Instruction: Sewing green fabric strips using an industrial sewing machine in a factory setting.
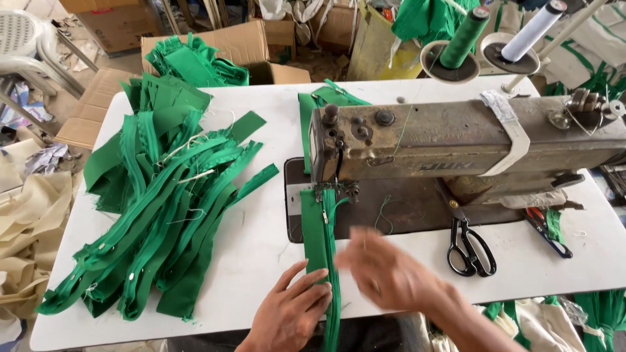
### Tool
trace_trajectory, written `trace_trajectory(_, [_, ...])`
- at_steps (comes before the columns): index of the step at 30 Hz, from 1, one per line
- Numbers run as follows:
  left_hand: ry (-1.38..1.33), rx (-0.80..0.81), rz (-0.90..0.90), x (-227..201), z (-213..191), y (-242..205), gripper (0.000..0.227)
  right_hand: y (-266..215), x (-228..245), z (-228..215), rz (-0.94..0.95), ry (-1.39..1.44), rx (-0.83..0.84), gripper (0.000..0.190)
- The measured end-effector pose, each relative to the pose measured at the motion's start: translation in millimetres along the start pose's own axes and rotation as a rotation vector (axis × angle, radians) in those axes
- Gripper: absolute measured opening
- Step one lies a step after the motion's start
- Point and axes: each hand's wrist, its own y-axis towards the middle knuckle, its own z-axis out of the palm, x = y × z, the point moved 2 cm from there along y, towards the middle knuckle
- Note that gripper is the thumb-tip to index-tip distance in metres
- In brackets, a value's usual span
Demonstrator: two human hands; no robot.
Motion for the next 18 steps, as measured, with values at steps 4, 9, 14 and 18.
trace_trajectory(4, [-0.120, 0.200, 0.012, 9, 7, 1, 0.021, 17, -49, 8, 0.332, -0.291, 0.146, 0.040])
trace_trajectory(9, [-0.147, 0.236, 0.003, 14, 15, -8, 0.021, 13, -54, 22, 0.317, -0.533, -0.029, 0.027])
trace_trajectory(14, [-0.179, 0.218, -0.047, 10, 8, -2, 0.017, 6, -67, 38, 0.427, -0.467, 0.144, 0.040])
trace_trajectory(18, [-0.186, 0.183, -0.056, 10, 8, -4, 0.017, 1, -58, 36, 0.320, -0.547, 0.103, 0.039])
